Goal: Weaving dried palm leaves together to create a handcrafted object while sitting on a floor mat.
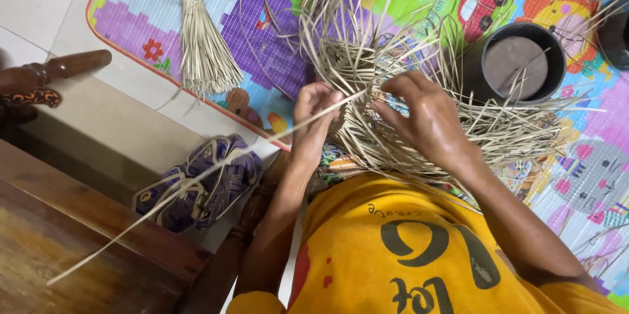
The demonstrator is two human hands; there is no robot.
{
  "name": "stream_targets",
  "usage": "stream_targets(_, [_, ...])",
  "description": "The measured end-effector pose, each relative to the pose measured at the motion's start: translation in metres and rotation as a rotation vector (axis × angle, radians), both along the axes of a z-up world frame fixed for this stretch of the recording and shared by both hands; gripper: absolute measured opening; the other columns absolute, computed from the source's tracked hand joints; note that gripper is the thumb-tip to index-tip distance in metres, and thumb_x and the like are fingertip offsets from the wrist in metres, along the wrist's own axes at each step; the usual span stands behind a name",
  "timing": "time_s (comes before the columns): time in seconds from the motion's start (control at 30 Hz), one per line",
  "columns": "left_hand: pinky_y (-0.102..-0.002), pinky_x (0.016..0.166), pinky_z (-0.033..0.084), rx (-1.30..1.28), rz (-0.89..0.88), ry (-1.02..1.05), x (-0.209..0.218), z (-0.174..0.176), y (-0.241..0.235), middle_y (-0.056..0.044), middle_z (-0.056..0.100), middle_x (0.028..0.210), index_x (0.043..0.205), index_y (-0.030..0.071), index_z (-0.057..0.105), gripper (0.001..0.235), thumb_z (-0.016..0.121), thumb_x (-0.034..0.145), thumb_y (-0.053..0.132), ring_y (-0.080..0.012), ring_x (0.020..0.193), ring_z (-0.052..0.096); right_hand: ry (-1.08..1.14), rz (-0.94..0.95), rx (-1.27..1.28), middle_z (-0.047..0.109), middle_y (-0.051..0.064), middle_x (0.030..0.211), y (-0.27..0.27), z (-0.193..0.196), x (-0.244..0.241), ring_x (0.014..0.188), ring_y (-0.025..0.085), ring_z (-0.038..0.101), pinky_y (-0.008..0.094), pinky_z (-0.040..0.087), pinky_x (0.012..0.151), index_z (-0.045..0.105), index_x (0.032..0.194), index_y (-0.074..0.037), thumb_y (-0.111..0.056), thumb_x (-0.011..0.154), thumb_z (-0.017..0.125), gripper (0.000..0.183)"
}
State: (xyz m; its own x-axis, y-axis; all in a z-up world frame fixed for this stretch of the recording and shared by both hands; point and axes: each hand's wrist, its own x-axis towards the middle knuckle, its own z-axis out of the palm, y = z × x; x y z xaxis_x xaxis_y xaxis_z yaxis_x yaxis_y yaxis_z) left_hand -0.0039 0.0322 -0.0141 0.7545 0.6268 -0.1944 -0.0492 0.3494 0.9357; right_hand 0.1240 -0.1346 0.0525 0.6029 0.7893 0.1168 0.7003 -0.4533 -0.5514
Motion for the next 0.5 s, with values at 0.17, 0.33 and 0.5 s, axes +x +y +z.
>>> stream_targets(0.17, [-0.027, 0.061, 0.05, 0.253, -0.31, 0.114, -0.056, 0.035, -0.002, -0.008, 0.067, 0.078, 0.101, 0.005, 0.067, 0.017, 0.075, 0.093, 0.018, -0.0126, 0.07, 0.061, 0.51, -0.046, -0.089, 0.075, 0.023, 0.091, -0.005, -0.001, -0.009, 0.091, 0.042, 0.075, 0.05, 0.057, 0.077, 0.071, 0.109, -0.003, -0.046, 0.093, 0.074, 0.046])
stream_targets(0.33, [-0.029, 0.067, 0.058, 0.474, -0.274, -0.083, -0.052, 0.107, -0.003, -0.008, 0.074, 0.08, 0.097, 0.006, 0.072, 0.01, 0.079, 0.089, 0.007, -0.0165, 0.07, 0.068, 0.723, -0.01, 0.055, 0.067, 0.005, 0.06, -0.006, -0.037, -0.019, 0.058, 0.018, 0.061, 0.032, 0.043, 0.056, 0.066, 0.073, -0.009, -0.036, 0.094, 0.078, 0.035])
stream_targets(0.5, [-0.033, 0.073, 0.051, 0.843, -0.173, 0.238, -0.034, 0.074, 0.019, -0.006, 0.064, 0.087, 0.098, 0.006, 0.067, 0.014, 0.077, 0.094, 0.015, -0.0195, 0.079, 0.064, 0.666, 0.082, 0.212, 0.058, 0.008, 0.054, 0.01, -0.007, -0.041, 0.052, 0.02, 0.053, 0.032, 0.041, 0.056, 0.063, 0.066, -0.007, -0.019, 0.101, 0.067, 0.038])
